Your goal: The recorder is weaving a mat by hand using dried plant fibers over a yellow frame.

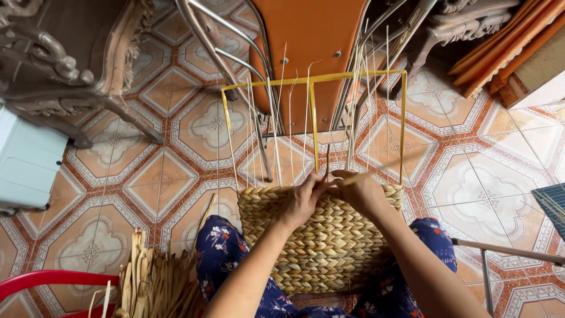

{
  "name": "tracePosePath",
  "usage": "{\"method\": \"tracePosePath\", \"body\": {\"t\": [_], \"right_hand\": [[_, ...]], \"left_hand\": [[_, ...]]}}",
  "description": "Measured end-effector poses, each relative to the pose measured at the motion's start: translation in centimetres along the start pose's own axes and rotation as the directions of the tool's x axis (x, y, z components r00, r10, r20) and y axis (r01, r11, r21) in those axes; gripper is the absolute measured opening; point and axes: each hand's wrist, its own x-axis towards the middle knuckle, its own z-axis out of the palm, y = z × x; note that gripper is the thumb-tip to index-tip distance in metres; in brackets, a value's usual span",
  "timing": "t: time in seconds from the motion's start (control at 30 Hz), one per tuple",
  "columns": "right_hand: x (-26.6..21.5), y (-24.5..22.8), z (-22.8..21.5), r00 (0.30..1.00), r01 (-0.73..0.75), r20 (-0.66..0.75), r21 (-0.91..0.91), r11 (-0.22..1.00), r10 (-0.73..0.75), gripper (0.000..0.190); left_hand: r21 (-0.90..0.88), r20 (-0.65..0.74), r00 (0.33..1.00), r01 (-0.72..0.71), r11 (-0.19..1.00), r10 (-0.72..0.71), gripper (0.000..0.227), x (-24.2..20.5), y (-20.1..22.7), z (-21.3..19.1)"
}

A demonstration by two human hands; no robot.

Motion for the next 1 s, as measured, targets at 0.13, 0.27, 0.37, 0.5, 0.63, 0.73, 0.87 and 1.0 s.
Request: {"method": "tracePosePath", "body": {"t": [0.13, 0.27, 0.37, 0.5, 0.63, 0.73, 0.87, 1.0], "right_hand": [[3.4, 1.7, 2.6, 0.986, 0.16, -0.122, 0.558, 0.814, -0.111, 0.027], [1.7, 1.3, 1.2, 0.949, 0.205, -0.31, 0.736, 0.646, 0.052, 0.022], [-0.4, 3.4, 5.0, 0.959, 0.211, -0.222, 0.974, 0.079, 0.176, 0.021], [-3.1, 3.8, 6.1, 0.992, 0.123, -0.129, 0.898, -0.423, 0.015, 0.02], [-4.0, 2.8, 0.3, 0.957, 0.271, -0.291, 0.915, 0.298, 0.023, 0.026], [-3.2, 2.7, -0.4, 0.917, 0.212, -0.398, 0.473, 0.855, -0.008, 0.04], [-1.5, 5.0, 3.3, 0.964, 0.073, -0.261, 0.082, 0.994, -0.049, 0.034], [-3.2, 6.1, 2.2, 0.964, -0.215, -0.118, 0.175, 0.961, 0.237, 0.02]], "left_hand": [[-0.054, 0.085, 0.976, -0.199, 0.979, 0.203, 0.039, 0.3, 3.6, -3.4], [-0.145, 0.324, 0.877, 0.416, 0.898, -0.354, 0.014, 2.5, 4.9, -5.1], [-0.074, 0.333, 0.804, 0.544, 0.836, -0.493, 0.015, 4.4, 6.7, -4.9], [0.374, 0.272, 0.848, 0.342, 0.862, -0.454, 0.017, 4.8, 4.2, -1.6], [0.419, 0.322, 0.803, 0.353, 0.836, -0.501, 0.044, 4.4, 5.1, -1.7], [0.047, 0.267, 0.933, 0.237, 0.97, -0.241, 0.029, 2.7, 1.7, -0.9], [0.032, 0.109, 0.935, 0.335, 0.942, -0.337, 0.024, 2.5, 2.6, -0.7], [-0.153, 0.073, 0.905, 0.426, 0.892, -0.419, 0.022, 3.1, 4.4, -1.4]]}}
